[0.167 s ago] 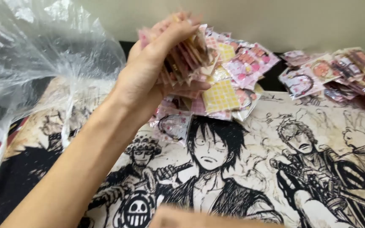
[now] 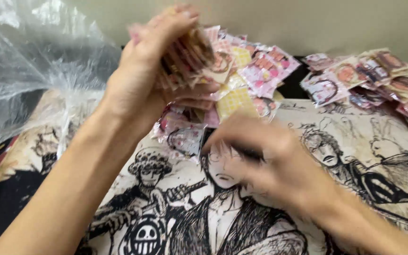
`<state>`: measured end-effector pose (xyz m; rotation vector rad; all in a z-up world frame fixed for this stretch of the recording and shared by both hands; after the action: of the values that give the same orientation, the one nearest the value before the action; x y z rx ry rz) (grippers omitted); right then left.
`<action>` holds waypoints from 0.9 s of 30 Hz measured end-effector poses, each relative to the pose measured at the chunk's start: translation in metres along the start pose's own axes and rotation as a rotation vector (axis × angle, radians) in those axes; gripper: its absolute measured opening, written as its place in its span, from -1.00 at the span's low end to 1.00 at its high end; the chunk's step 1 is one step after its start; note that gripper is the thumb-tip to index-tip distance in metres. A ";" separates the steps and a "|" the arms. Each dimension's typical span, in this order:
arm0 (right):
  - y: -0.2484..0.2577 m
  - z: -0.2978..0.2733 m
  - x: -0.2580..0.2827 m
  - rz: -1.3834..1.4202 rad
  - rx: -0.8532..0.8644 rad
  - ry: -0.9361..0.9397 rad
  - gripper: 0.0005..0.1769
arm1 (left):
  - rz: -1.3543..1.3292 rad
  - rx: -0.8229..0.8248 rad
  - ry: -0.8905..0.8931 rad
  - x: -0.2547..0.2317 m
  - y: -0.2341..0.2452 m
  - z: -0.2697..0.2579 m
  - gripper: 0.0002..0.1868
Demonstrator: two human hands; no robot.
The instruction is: Sorting and stacking small individually wrapped items from a large pile into organized groups on a table.
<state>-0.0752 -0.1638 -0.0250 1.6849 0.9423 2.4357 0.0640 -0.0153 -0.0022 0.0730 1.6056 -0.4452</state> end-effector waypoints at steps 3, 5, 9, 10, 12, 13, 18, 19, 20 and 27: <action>0.055 0.004 -0.022 -0.531 -0.246 0.144 -0.55 | -0.049 -0.036 -0.010 -0.002 0.004 0.001 -0.41; 0.073 0.004 -0.041 -0.755 -0.283 0.147 -0.40 | -0.086 -0.034 -0.013 -0.005 0.000 -0.002 -0.48; 0.073 0.002 -0.065 -0.804 -0.302 0.224 -0.61 | -0.076 0.071 -0.017 -0.002 -0.007 -0.007 -0.36; 0.071 0.001 -0.067 -0.875 -0.300 0.280 -0.69 | -0.122 0.148 -0.042 -0.001 -0.011 -0.007 -0.41; 0.069 -0.001 -0.074 -0.897 -0.297 0.302 -0.69 | -0.132 0.193 -0.075 0.006 -0.008 -0.003 -0.12; 0.069 -0.002 -0.078 -0.915 -0.284 0.315 -0.68 | -0.148 0.237 -0.097 0.010 -0.009 -0.001 0.19; 0.095 0.001 -0.052 -0.729 -0.363 0.248 -0.67 | -0.046 0.110 -0.048 0.005 -0.013 -0.001 0.04; 0.103 0.000 -0.045 -0.554 -0.418 0.219 -0.66 | -0.042 0.187 -0.101 0.004 -0.016 -0.005 0.12; 0.113 0.003 -0.029 -0.561 -0.429 0.233 -0.66 | -0.034 0.194 -0.117 -0.001 -0.021 -0.006 0.12; 0.143 -0.010 0.030 -0.083 -0.178 0.184 0.18 | 0.091 0.148 0.099 -0.001 -0.080 -0.023 -0.22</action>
<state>-0.0523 -0.2744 0.0683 1.3580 0.7671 2.5663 0.0172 -0.0814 0.0187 0.2834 1.6570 -0.4951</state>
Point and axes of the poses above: each hand's wrist, its own z-axis towards the middle knuckle, its own y-axis out of the back of the hand, x = y × z, the point moved 6 cm from there along z, towards the middle knuckle, and after that the axes turned 15 degrees about z, right-handed, at the moved point
